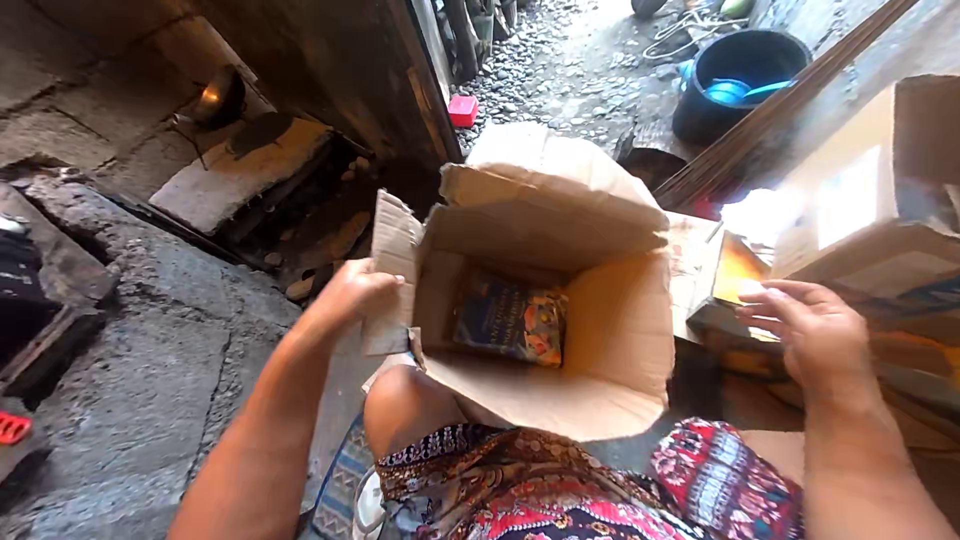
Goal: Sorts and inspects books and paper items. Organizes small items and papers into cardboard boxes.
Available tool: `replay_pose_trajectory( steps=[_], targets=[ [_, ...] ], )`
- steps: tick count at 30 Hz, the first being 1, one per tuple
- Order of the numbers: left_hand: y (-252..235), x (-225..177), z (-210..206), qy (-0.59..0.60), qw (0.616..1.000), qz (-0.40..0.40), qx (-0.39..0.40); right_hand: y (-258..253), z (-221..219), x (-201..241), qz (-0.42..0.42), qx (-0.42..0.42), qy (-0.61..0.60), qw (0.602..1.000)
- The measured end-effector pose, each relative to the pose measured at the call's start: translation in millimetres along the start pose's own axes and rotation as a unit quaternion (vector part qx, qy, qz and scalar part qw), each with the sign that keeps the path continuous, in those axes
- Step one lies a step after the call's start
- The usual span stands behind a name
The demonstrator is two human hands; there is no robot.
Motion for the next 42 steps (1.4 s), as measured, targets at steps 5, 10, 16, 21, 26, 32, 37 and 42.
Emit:
replay_pose_trajectory(
  steps=[5, 10, 16, 21, 26, 32, 37, 42],
  targets=[
    [20.8, 8.9, 100.0, 0.04, 0.985, 0.055, -0.16, -2.8, -19.5, -2.5, 0.006, 0.043, 0.054, 0.998],
    [38.0, 58.4, 170.7, 0.125, 0.944, 0.076, -0.295, -10.4, -24.9, -13.0, -0.004, 0.041, 0.083, 0.996],
    [5.3, 171.8, 175.0, 0.22, 0.885, 0.126, -0.391, -8.9, -43.3, -25.4, 0.006, 0.072, 0.122, 0.99],
    [-47.8, 262.9, 125.2, 0.307, 0.834, 0.165, -0.428, 0.6, -56.7, -40.1, -0.01, 0.106, 0.164, 0.981],
    [-102.1, 376.3, 49.1, 0.421, 0.751, 0.196, -0.469, 13.5, -65.0, -58.8, -0.052, 0.158, 0.202, 0.965],
    [-107.7, 465.4, -1.0, 0.442, 0.709, 0.251, -0.489, 15.5, -62.6, -95.3, -0.115, 0.175, 0.246, 0.946],
    [-133.6, 458.5, 28.0, 0.507, 0.684, 0.207, -0.481, 11.3, -73.9, -115.9, -0.134, 0.18, 0.27, 0.936],
    [-143.8, 473.3, 25.1, 0.494, 0.722, 0.241, -0.42, 7.9, -86.5, -126.3, -0.15, 0.186, 0.278, 0.93]
  ],
)
Point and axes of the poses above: each hand's wrist, its own y-axis away from the middle knuckle, its own z-axis out of the back of the hand, x = y × z, the point moved 9 cm from there along -y, towards the middle knuckle, and after that the axes turned 1 degree about -x, right-handed, at the moved point
